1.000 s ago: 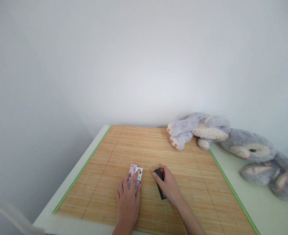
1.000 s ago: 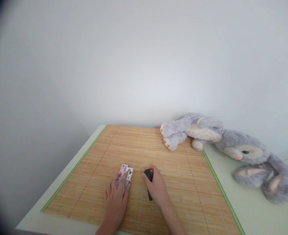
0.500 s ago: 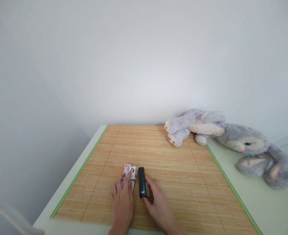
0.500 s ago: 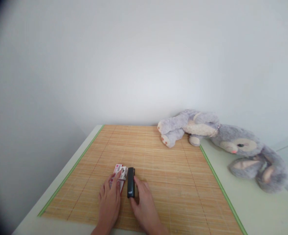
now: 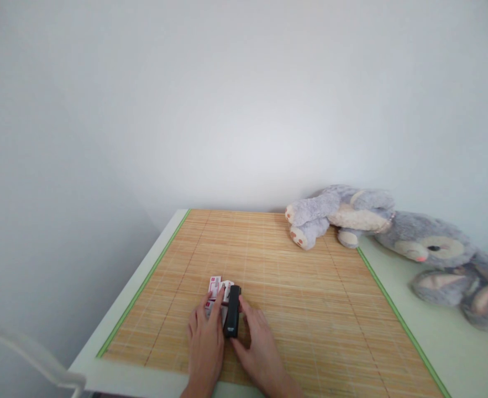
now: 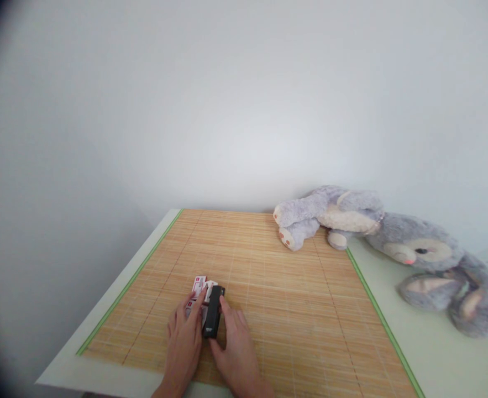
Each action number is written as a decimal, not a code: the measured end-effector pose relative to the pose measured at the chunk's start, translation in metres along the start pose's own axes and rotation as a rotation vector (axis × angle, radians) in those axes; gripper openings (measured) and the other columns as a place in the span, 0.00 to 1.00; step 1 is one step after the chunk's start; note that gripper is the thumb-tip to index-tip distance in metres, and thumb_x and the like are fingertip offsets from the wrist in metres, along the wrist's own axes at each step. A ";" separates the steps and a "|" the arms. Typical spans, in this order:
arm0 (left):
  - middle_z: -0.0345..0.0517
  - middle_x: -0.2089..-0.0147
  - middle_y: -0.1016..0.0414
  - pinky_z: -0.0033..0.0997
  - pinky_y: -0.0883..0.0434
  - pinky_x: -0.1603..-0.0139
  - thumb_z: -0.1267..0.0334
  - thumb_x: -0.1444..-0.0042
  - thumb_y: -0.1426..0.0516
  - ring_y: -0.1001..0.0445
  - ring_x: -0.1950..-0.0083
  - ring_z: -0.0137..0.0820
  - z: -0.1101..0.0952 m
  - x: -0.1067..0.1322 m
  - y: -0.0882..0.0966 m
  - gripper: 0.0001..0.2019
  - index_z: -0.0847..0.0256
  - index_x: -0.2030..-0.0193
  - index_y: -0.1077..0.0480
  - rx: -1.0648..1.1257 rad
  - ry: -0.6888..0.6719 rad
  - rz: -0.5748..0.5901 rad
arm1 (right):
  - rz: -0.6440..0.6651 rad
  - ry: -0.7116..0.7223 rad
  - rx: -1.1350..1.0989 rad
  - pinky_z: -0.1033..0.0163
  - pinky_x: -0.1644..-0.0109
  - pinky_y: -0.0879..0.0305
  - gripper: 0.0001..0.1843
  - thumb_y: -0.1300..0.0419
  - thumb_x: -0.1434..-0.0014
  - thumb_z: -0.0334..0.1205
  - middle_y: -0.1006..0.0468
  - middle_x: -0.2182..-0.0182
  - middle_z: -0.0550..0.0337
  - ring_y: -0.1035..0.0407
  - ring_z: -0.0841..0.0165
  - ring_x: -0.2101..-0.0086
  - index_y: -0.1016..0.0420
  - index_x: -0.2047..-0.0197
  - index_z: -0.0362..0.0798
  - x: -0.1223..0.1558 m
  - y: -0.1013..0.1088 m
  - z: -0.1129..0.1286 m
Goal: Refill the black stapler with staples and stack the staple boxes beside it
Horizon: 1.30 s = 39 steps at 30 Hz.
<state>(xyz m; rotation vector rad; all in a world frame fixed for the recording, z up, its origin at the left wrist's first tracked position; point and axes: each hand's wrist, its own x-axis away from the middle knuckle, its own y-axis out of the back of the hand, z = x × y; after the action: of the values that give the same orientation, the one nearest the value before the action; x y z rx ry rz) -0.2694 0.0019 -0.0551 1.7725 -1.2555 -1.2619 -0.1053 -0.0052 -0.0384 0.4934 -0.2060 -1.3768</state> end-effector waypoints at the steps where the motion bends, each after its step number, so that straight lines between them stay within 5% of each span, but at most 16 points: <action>1: 0.48 0.29 0.36 0.51 0.34 0.35 0.70 0.30 0.52 0.34 0.35 0.43 0.000 0.000 0.000 0.33 0.37 0.23 0.50 -0.004 -0.003 0.003 | 0.005 0.009 0.012 0.46 0.27 0.42 0.49 0.39 0.44 0.28 0.33 0.31 0.57 0.38 0.58 0.34 0.48 0.23 0.58 0.000 0.001 0.001; 6: 0.49 0.29 0.36 0.53 0.34 0.35 0.71 0.31 0.50 0.35 0.34 0.45 -0.001 0.000 -0.001 0.34 0.36 0.23 0.49 -0.036 -0.021 0.031 | 0.019 0.037 0.055 0.44 0.26 0.44 0.55 0.40 0.48 0.27 0.38 0.28 0.58 0.41 0.57 0.32 0.56 0.21 0.59 -0.001 0.008 0.002; 23: 0.49 0.33 0.33 0.50 0.34 0.34 0.71 0.31 0.51 0.32 0.37 0.42 0.012 -0.007 0.010 0.31 0.38 0.26 0.40 0.004 0.026 -0.049 | 0.090 0.070 0.124 0.46 0.32 0.40 0.56 0.36 0.48 0.30 0.30 0.34 0.55 0.36 0.53 0.39 0.54 0.21 0.58 -0.014 0.006 0.012; 32: 0.47 0.30 0.35 0.51 0.33 0.34 0.75 0.34 0.50 0.33 0.36 0.42 0.010 -0.005 0.010 0.35 0.35 0.26 0.42 -0.040 -0.014 -0.025 | 0.065 0.053 0.112 0.47 0.34 0.37 0.56 0.38 0.50 0.29 0.30 0.33 0.58 0.33 0.55 0.41 0.53 0.22 0.61 0.006 0.031 0.007; 39: 0.46 0.30 0.35 0.50 0.34 0.34 0.73 0.32 0.50 0.33 0.36 0.42 0.005 -0.006 0.009 0.32 0.36 0.27 0.40 -0.020 -0.028 -0.015 | 0.064 0.025 0.125 0.45 0.33 0.39 0.53 0.35 0.48 0.31 0.27 0.36 0.56 0.33 0.53 0.40 0.49 0.23 0.61 -0.003 0.016 0.007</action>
<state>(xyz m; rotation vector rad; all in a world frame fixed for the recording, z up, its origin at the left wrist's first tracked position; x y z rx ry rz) -0.2779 0.0043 -0.0468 1.7592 -1.2430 -1.3080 -0.0947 -0.0022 -0.0243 0.6030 -0.2868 -1.3000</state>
